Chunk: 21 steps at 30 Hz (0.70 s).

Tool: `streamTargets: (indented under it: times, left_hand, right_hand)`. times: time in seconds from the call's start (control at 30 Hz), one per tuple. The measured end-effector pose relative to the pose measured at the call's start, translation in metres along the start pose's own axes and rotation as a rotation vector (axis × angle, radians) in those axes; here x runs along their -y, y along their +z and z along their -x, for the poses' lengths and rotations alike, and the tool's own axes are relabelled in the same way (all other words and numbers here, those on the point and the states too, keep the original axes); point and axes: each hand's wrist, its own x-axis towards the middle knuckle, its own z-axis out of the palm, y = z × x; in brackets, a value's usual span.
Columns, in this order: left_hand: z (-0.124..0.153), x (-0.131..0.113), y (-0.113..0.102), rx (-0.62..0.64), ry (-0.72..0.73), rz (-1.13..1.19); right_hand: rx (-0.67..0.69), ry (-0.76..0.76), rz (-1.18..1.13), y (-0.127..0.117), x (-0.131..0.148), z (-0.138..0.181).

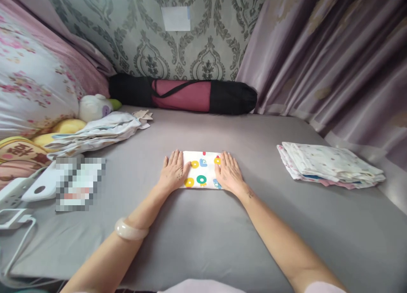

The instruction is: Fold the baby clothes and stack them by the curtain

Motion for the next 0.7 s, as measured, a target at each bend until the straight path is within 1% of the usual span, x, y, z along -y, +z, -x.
streamTargets:
  times: [0.1, 0.17, 0.23, 0.3, 0.37, 0.43, 0.5, 0.57, 0.63, 0.7]
  left_hand:
    - [-0.002, 0.003, 0.002, -0.032, 0.008, 0.034]
    - [-0.004, 0.008, 0.005, -0.099, -0.019, 0.080]
    - [-0.006, 0.013, 0.006, -0.183, -0.084, 0.131]
    - [-0.007, 0.018, 0.006, -0.256, -0.143, 0.170]
    - [-0.007, 0.021, 0.004, -0.292, -0.177, 0.196]
    - [-0.007, 0.022, 0.001, -0.285, -0.211, 0.221]
    - [-0.008, 0.021, -0.002, -0.257, -0.250, 0.246]
    - [-0.009, 0.020, -0.005, -0.226, -0.277, 0.265]
    - [-0.010, 0.019, -0.007, -0.198, -0.286, 0.282]
    - [-0.011, 0.019, -0.009, -0.189, -0.287, 0.300]
  right_hand:
    - [0.006, 0.002, -0.012, 0.000, 0.000, -0.001]
    - [0.005, -0.011, -0.048, -0.004, -0.003, -0.004]
    - [-0.006, -0.016, -0.134, -0.013, -0.011, -0.010]
    - [-0.057, 0.051, -0.219, -0.025, -0.022, -0.017]
    - [-0.102, 0.193, -0.237, -0.036, -0.033, -0.022]
    - [-0.070, 0.311, -0.215, -0.043, -0.041, -0.023]
    - [-0.008, 0.342, -0.204, -0.044, -0.043, -0.021]
    - [0.017, 0.299, -0.206, -0.043, -0.040, -0.018]
    - [0.012, 0.243, -0.208, -0.040, -0.035, -0.015]
    - [0.005, 0.218, -0.212, -0.037, -0.030, -0.015]
